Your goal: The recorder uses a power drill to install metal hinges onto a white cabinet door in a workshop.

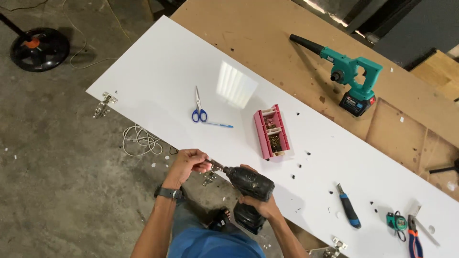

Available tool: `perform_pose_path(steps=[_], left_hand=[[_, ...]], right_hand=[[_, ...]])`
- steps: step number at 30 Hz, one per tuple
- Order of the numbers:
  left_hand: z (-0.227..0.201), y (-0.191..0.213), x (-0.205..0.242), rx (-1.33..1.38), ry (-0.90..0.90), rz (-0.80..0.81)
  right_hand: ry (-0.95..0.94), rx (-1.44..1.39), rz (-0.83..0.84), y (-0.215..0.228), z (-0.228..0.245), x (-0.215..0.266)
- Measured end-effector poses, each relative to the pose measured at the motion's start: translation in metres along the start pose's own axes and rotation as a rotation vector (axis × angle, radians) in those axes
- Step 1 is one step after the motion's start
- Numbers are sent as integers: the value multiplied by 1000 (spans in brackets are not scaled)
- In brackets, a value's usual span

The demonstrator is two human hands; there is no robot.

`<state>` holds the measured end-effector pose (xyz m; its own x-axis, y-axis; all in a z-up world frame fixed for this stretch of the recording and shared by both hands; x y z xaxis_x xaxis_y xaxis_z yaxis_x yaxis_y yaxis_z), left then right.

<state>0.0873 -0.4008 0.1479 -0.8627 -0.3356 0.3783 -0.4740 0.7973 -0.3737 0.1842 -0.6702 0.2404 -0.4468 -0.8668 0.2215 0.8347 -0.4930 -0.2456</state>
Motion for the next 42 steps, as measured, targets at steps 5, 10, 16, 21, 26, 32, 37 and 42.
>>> perform_pose_path(steps=[5,10,16,21,26,32,37,42], left_hand=[[60,-10,-7,190,122,63],[106,-24,-14,507,47,0],[158,8,-10,-34,192,-408],[187,6,-54,-344,151,-412],[204,6,-75,-432,308,-434],[188,-1,-59,-473,184,-425],[186,-5,-57,-490,167,-431],[181,-11,-55,-497,206,-497]], right_hand=[[-124,120,-51,29,-28,15],[-147,-63,-132,30,-43,15],[-277,-107,-313,49,-70,19],[-264,160,-305,29,-19,-2],[-350,207,-302,30,-26,-23],[-470,362,-281,29,-36,-39],[-438,493,-266,25,-33,-51],[-573,536,-261,10,-13,-60]])
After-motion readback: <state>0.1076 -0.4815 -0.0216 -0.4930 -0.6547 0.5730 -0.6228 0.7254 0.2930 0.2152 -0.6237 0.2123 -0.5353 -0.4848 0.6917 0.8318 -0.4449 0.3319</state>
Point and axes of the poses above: each hand's wrist, its own x-axis away from the middle knuckle, its own y-axis out of the back of the hand, z = x × y, the point moved 2 cm from there along -x, towards the middle knuckle, and after that the axes turned 6 degrees about z, right-handed, at the moved point
